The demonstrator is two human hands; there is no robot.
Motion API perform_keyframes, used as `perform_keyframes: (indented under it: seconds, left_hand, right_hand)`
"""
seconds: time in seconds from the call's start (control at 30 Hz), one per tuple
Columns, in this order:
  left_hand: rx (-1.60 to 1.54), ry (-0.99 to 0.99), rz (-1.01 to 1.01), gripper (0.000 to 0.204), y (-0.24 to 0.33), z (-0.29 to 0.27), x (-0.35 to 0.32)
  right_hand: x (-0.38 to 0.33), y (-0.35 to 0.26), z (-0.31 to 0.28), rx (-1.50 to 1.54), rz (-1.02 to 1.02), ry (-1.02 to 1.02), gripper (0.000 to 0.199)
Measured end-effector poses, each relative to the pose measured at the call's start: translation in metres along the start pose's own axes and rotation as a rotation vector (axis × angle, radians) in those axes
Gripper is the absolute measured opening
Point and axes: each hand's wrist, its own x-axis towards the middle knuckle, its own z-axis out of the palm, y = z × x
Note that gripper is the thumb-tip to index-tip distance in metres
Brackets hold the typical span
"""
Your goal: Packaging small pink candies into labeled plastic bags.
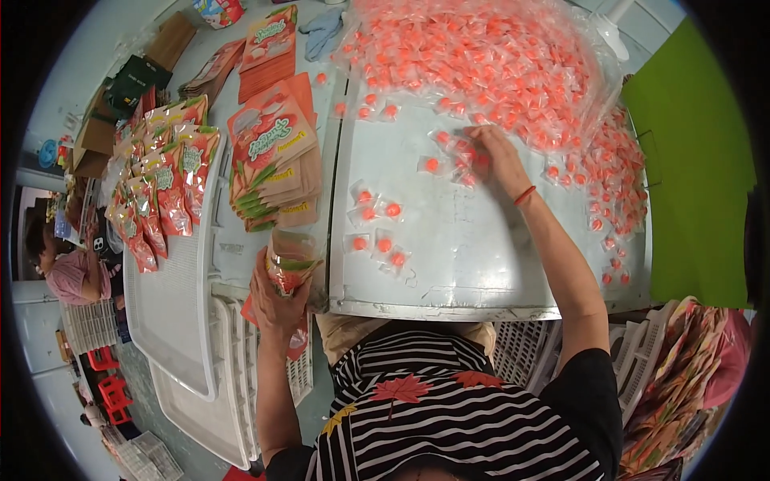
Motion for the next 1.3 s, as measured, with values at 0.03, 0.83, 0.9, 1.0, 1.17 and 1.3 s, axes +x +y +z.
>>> perform_keyframes:
  seconds: [0.03,0.83,0.9,1.0,1.17,1.3]
  left_hand:
    - [-0.001,0.007,-0.001,0.080,0.001,0.000,0.000]
    - [-0.035,-0.017,-0.038,0.085,-0.003,0.006,-0.003]
    - [-0.028,-0.017,-0.024,0.085,0.000,0.007,-0.001]
    - [-0.022,0.010,-0.002,0.085,0.002,0.006,0.003]
    - [0.006,0.024,0.014,0.083,0.005,0.004,0.001]
    - [-0.005,0.022,0.021,0.083,0.003,0.008,-0.001]
  right_hand:
    - [0.003,-0.001,-0.007,0.049,0.018,0.073,0.032]
    - [-0.037,-0.010,0.005,-0.329,-0.243,0.159,0.042]
    - [-0.022,-0.009,0.009,-0.562,-0.393,0.099,0.049]
    - [-0.006,-0.016,0.031,-0.809,-0.524,-0.036,0.058]
    - [-0.011,-0.015,0.080,-0.880,-0.622,-0.148,0.044]
    - [-0.038,-0.021,0.129,-0.730,-0.691,-0.222,0.037]
